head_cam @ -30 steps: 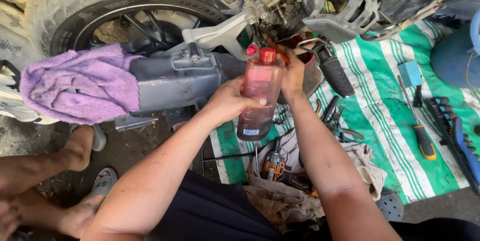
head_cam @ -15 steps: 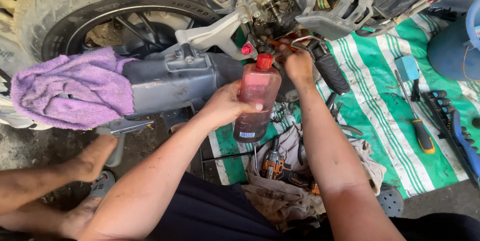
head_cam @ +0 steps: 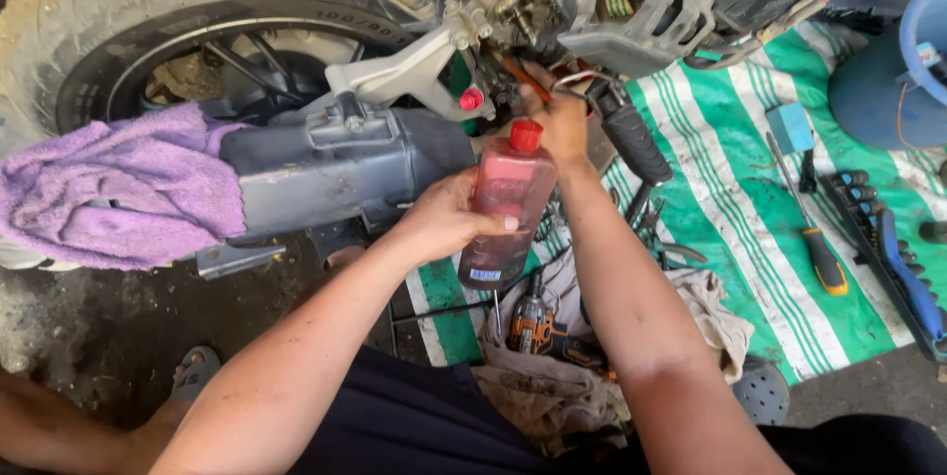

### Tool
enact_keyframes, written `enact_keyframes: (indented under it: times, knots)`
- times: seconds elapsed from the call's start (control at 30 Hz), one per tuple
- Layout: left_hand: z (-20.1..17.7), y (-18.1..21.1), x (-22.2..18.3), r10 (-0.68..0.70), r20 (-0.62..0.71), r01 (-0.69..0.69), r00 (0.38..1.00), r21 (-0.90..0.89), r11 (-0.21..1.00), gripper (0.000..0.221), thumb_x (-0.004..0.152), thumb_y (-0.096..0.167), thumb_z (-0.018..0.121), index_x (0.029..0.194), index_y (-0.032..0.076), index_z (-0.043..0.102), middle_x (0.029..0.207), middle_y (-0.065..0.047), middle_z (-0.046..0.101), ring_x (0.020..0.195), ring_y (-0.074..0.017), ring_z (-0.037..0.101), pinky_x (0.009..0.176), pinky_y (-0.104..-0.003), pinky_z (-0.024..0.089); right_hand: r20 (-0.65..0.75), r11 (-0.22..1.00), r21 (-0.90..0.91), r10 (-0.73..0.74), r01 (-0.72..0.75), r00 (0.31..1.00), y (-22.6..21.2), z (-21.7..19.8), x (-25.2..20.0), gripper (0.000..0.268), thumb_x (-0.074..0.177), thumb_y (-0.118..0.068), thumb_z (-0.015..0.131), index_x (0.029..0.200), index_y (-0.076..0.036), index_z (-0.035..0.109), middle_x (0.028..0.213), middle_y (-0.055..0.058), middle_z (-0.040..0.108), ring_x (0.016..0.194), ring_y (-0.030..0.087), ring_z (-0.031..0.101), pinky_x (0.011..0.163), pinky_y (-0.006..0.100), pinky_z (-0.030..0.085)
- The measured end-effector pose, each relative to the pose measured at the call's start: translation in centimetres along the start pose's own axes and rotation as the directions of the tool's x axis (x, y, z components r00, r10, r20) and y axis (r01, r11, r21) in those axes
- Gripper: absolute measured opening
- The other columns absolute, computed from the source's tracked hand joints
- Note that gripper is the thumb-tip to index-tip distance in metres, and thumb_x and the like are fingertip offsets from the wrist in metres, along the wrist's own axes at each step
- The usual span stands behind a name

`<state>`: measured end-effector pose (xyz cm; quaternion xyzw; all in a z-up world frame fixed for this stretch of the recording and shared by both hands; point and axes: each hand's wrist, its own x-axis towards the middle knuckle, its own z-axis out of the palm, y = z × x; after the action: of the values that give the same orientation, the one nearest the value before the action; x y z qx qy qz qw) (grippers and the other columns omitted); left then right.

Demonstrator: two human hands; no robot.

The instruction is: The person is performing maintenance on a motorcycle by pouring oil into the engine and using tools to adjust components.

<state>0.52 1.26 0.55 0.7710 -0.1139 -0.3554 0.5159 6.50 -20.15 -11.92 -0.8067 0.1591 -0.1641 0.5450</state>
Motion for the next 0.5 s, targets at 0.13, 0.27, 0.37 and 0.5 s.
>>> enact_keyframes:
  times: [0.13,0.27,0.37,0.5]
  knots:
    - [-0.1,-0.3,-0.3,0.008,-0.005,-0.008,1.0,0.014,1.0,0.062,0.076,0.02,0.102,0.13,0.005,0.076,0.112,-0.014,0.081,0.108,-0.0249,0.082,0.092,-0.041,0.068,0.06,0.992,0.089,-0.096,0.091,0.994,1.6,2.6,2.0,0.034,0.113,-0.02,0.07,0.148,-0.018,0.073,0.128,0.019,0.082,0.094,0.029,0.084,0.084,0.044,0.07]
    - [-0.8,-0.4,-0.5,0.011,-0.013,-0.011,1.0,-0.017,1.0,0.063,0.076,0.017,0.102,0.131,0.003,0.075,0.111,-0.013,0.08,0.106,-0.0245,0.082,0.092,-0.04,0.068,0.011,0.97,0.241,-0.033,0.03,0.999,0.9,0.7,2.5,0.03,0.11,-0.018,0.071,0.139,-0.014,0.078,0.116,0.015,0.085,0.086,0.021,0.085,0.076,0.035,0.068]
    - [-1.0,-0.1,-0.8,0.01,-0.014,-0.01,1.0,-0.032,0.999,0.064,0.075,0.018,0.103,0.131,0.003,0.075,0.11,-0.013,0.08,0.106,-0.0237,0.082,0.091,-0.04,0.068,0.011,0.994,0.104,-0.048,0.046,0.999,2.7,3.2,3.4,0.031,0.111,-0.026,0.072,0.139,-0.017,0.078,0.107,0.016,0.085,0.086,0.023,0.086,0.075,0.036,0.069]
    - [-1.0,0.0,-0.5,0.033,-0.027,-0.034,0.999,-0.044,0.998,0.062,0.076,0.018,0.103,0.129,0.003,0.076,0.11,-0.013,0.08,0.105,-0.0241,0.081,0.09,-0.041,0.068,0.021,0.984,-0.176,0.027,-0.023,0.999,0.5,1.3,2.4,0.029,0.109,-0.042,0.071,0.135,-0.034,0.08,0.108,0.008,0.085,0.108,0.03,0.082,0.093,0.047,0.066]
